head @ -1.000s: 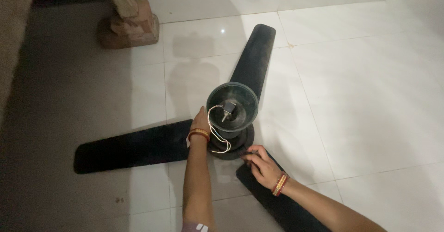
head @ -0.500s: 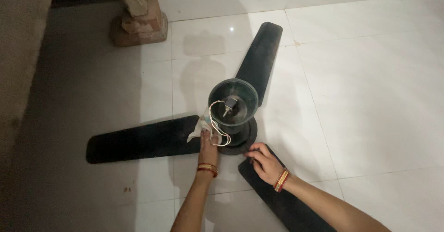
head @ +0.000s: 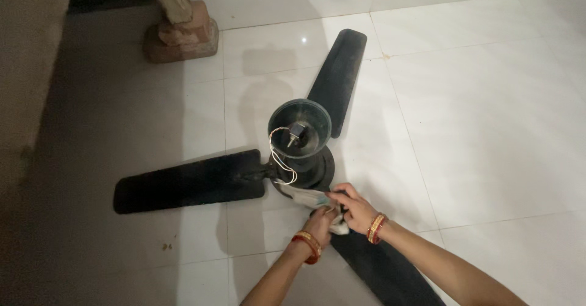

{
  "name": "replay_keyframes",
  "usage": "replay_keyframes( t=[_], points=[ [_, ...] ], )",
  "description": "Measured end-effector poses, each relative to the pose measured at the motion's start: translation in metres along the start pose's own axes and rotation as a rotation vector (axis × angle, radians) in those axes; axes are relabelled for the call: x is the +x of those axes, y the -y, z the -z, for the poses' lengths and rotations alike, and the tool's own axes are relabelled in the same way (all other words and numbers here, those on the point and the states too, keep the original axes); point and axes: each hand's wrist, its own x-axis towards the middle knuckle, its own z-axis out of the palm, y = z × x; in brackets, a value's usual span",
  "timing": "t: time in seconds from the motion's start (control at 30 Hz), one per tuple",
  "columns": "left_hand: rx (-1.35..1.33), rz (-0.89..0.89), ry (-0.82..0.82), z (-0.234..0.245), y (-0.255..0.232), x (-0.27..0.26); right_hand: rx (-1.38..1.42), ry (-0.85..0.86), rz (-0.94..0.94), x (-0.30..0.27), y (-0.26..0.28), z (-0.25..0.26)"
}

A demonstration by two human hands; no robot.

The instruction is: The person wipes the central hub and blades of a ceiling fan lying on the floor using a white cloth. They rotate the fan to access different areas and continue wiping the surfaces.

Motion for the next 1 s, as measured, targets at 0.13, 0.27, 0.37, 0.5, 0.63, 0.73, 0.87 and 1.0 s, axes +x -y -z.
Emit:
replay_keyframes(
  t=[0.13, 0.27, 0.37, 0.5, 0.63, 0.73, 0.87, 1.0],
  points=[
    [-0.307, 0.096, -0.053, 0.039, -0.046, 0.005, 0.088, 0.075, 0.129, 0.022, -0.013, -0.001],
    [-0.458, 0.063, -0.340, 0.083, -0.039, 0.008, 0.197, 0.058, -0.258, 0.039, -0.014, 0.022],
    [-0.305, 0.002, -0.600, 0.100, -0.017, 0.006, 0.108, -0.366, -0.135, 0.058, -0.006, 0.039],
    [0.018, -0.048, -0.706, 0.095, 0.014, 0.010, -0.022, -0.556, 0.224, 0.086, 0.001, 0.031],
    [0.227, -0.164, -0.588, 0.069, 0.042, 0.021, -0.152, -0.230, 0.149, 0.090, -0.003, 0.002],
    [0.366, -0.239, -0.478, 0.047, 0.053, 0.020, -0.254, -0.251, 0.119, 0.079, -0.007, -0.009],
    [0.291, -0.218, -0.304, 0.037, 0.051, 0.007, -0.435, -0.187, 0.178, 0.048, -0.003, -0.022],
    [0.140, -0.125, -0.140, 0.051, 0.032, -0.006, -0.476, -0.160, 0.320, 0.018, 0.004, -0.031]
  ],
)
